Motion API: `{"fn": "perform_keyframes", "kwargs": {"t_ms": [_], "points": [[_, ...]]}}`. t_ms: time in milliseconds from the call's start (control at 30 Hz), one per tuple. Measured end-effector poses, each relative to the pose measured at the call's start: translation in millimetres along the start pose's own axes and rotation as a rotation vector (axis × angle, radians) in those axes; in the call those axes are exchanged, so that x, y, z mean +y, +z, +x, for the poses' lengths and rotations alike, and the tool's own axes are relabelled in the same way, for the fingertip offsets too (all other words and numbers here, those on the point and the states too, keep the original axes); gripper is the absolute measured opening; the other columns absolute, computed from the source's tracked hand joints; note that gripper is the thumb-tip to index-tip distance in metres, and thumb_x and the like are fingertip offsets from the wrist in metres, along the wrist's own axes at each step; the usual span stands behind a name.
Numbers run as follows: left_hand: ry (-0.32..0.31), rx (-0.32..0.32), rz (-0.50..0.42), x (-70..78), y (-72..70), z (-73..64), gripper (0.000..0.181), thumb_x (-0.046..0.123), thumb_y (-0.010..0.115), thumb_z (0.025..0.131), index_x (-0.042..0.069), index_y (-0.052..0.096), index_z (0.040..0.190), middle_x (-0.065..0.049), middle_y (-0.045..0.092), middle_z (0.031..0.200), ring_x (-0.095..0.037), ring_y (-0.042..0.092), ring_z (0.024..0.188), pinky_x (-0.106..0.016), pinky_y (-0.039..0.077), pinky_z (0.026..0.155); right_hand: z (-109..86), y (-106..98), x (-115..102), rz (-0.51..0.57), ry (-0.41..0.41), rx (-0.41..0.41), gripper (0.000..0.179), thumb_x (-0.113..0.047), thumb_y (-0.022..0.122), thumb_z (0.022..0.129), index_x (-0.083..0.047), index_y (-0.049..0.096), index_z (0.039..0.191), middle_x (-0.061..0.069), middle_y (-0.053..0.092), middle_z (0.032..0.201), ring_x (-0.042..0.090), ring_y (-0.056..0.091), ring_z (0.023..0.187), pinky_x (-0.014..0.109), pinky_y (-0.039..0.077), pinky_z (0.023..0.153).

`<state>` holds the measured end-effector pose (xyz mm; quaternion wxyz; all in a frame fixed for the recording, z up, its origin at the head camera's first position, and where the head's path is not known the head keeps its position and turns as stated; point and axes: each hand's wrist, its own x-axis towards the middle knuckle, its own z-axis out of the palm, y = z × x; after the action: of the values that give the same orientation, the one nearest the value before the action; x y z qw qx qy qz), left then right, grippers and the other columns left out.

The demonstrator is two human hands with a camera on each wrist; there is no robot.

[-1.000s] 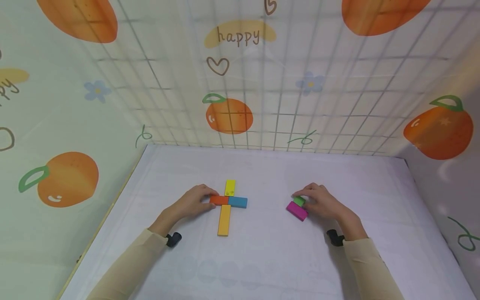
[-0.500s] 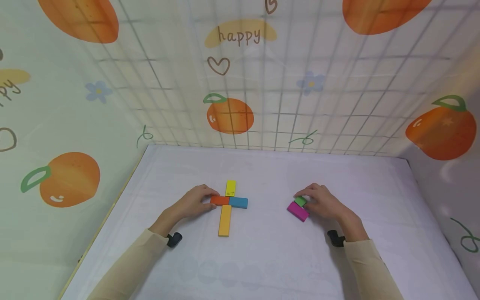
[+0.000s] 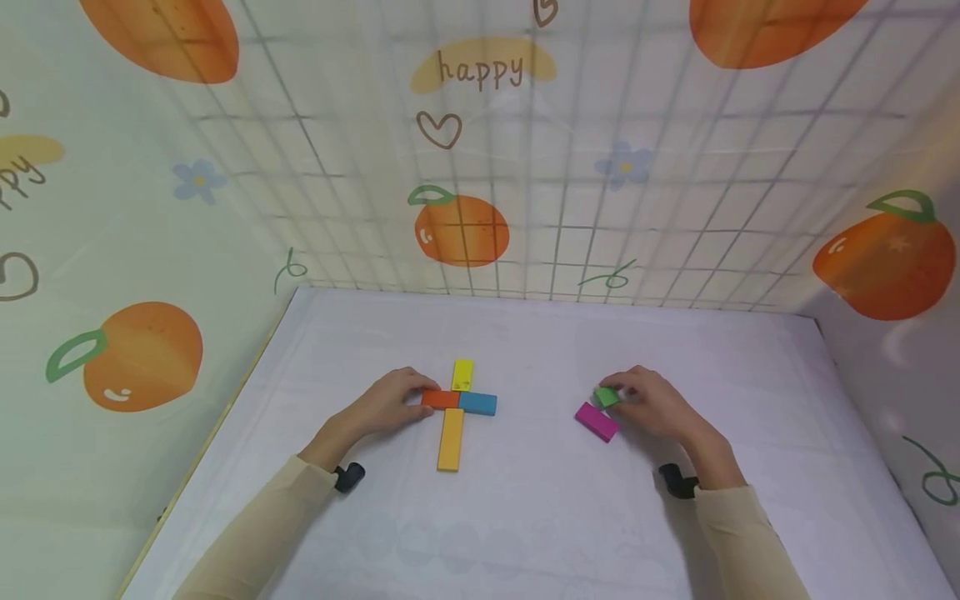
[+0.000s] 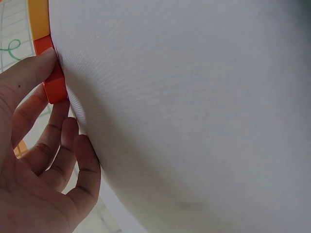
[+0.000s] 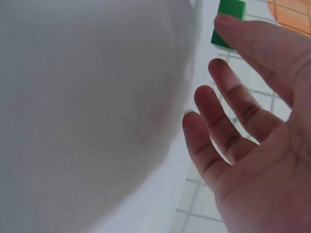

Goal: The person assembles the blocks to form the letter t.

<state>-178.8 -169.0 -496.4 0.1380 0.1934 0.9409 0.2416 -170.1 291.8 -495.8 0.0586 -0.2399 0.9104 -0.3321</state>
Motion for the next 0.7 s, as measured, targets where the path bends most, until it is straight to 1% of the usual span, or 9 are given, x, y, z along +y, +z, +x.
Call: {"fn": "perform_keyframes", "kwargs": {"t_ms": [167,333,567,700], "points": [[0.014,0.010,-0.003,-0.3,-0.3,-0.7,0.035,0.024,0.077,0.090,0.019,0.070,0.124,0.002,0.061,0.115,-0.017,0.052,0.103,-0.036,0.046,0.094,-4.8,-1,-6,0.001,0.018,0.010,0.038,0.000,0.076,0.085,-0.006,0.069,0.122,0.012,0.062,0.114,0.036,0.059,0.104,0.055,0.049,0.087],[0.012,0.011,0.002,-0.8,0.8,-0.3,0.034,0.024,0.077,0.090,0.020,0.070,0.123,0.002,0.060,0.116,-0.017,0.052,0.103,-0.036,0.046,0.094,-9.0,0,-16,0.037,0.025,0.014,0.037,0.000,0.076,0.087,-0.008,0.069,0.122,0.011,0.061,0.117,0.036,0.057,0.108,0.056,0.049,0.089],[0.005,0.012,0.008,-1.9,2.9,1.2,0.033,0.025,0.077,0.090,0.022,0.070,0.123,0.003,0.060,0.113,-0.017,0.051,0.101,-0.035,0.046,0.091,-14.3,10,-35,0.022,-0.024,0.033,0.039,-0.002,0.078,0.085,-0.012,0.069,0.122,0.002,0.060,0.115,0.031,0.056,0.109,0.052,0.049,0.088],[0.012,0.013,0.008,-2.8,4.0,1.2,0.033,0.024,0.077,0.090,0.022,0.070,0.122,0.003,0.060,0.113,-0.017,0.051,0.101,-0.034,0.046,0.090,-16.2,17,-44,0.010,-0.061,0.046,0.041,-0.002,0.080,0.083,-0.013,0.070,0.120,0.001,0.060,0.115,0.028,0.054,0.110,0.048,0.048,0.088]]}}
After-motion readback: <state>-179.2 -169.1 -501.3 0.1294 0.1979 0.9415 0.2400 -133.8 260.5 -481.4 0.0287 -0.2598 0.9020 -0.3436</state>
